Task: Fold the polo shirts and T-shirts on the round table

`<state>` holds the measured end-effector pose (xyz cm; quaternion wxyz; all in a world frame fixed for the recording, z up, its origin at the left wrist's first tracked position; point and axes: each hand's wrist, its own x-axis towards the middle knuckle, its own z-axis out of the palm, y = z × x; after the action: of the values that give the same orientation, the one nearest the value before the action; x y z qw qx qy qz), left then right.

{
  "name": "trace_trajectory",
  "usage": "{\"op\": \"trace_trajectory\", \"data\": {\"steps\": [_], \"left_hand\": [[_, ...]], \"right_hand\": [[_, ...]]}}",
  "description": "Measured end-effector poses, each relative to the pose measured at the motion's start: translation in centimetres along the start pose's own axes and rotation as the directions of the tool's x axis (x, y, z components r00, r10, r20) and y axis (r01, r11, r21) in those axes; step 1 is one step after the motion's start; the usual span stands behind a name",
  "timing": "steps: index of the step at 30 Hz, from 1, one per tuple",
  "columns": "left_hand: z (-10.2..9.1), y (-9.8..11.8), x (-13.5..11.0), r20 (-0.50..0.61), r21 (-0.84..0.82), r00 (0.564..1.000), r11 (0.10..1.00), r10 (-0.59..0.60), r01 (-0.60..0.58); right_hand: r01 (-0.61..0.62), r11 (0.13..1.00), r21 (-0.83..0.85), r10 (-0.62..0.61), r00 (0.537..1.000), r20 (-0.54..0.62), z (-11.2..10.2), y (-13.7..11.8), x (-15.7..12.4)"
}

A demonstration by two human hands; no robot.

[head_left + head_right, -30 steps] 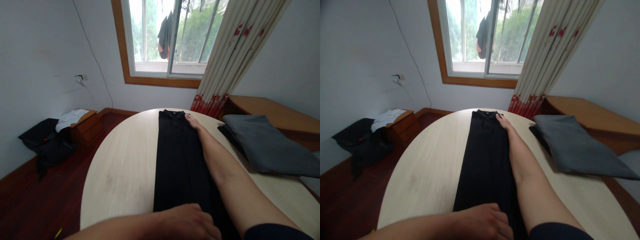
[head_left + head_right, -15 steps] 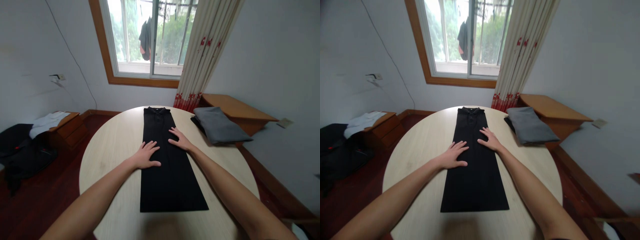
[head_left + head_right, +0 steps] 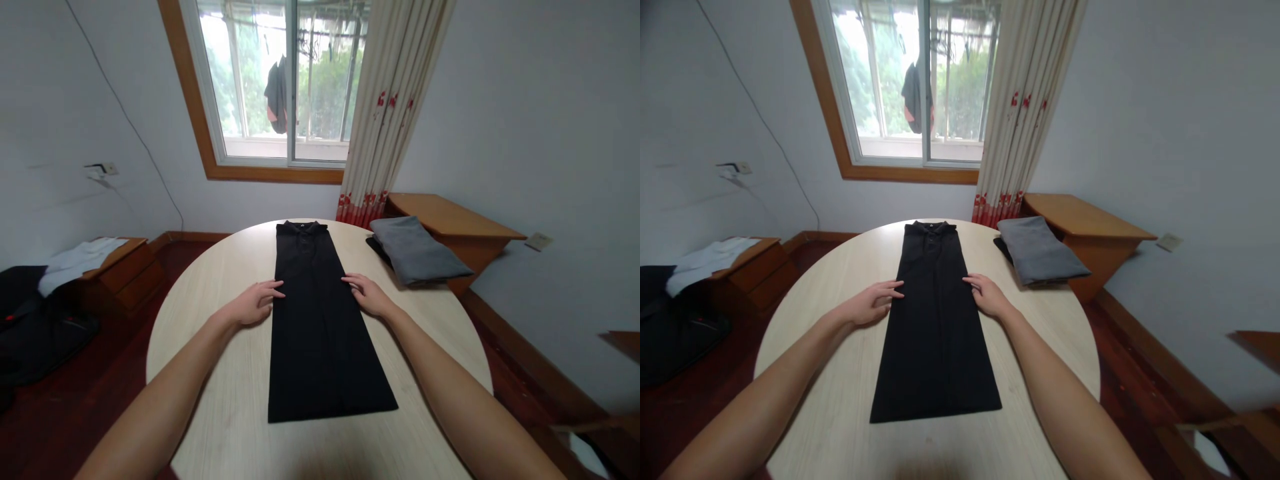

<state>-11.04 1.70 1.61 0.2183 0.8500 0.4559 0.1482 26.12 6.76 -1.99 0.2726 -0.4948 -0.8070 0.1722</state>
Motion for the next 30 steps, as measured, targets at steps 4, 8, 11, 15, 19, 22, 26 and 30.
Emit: {"op": "trace_trajectory", "data": {"steps": [4, 8, 11, 15, 19, 22, 26, 30], "left_hand": [[0.4, 2.3, -0.3, 0.186, 0.024, 0.982, 0.999, 0.037, -0.042], [0.3, 3.4, -0.4, 0.206, 0.015, 0.974, 0.995, 0.09, -0.096], [-0.4, 3.7, -0.6, 0.204, -0.052, 0.974, 0.994, 0.1, -0.091], [-1.8, 4.6, -1.5, 0.275, -0.233, 0.955, 0.971, 0.114, -0.048], [-3.0, 6.2, -2.9, 0.475, -0.482, 0.852, 0.875, 0.22, 0.043], [-3.4, 6.5, -3.1, 0.427, -0.638, 0.875, 0.762, 0.228, 0.113], [-2.7, 4.5, -1.4, -0.067, -0.774, 0.984, 0.631, -0.166, 0.054], [-1.5, 1.8, 0.0, 0.024, -0.755, 0.909, 0.588, -0.417, 0.29]], "right_hand": [[0.034, 0.997, 0.075, -0.046, 0.987, 0.156, -1.4, -0.4, -1.0], [0.094, 0.99, 0.107, -0.122, 0.951, 0.286, -2.3, -1.7, -1.8], [0.11, 0.985, 0.131, -0.15, 0.923, 0.354, -3.0, -3.1, -1.8], [0.061, 0.944, 0.323, -0.212, 0.865, 0.456, -4.4, -5.3, -2.2], [-0.053, 0.869, 0.491, -0.284, 0.759, 0.585, -5.7, -7.3, -3.4], [-0.118, 0.765, 0.633, -0.3, 0.804, 0.513, -5.5, -7.7, -3.3], [-0.229, 0.635, 0.738, 0.171, 0.973, 0.155, -2.9, -6.4, -1.5], [-0.445, 0.537, 0.716, 0.471, 0.863, 0.183, -0.6, -5.2, -0.5]]}}
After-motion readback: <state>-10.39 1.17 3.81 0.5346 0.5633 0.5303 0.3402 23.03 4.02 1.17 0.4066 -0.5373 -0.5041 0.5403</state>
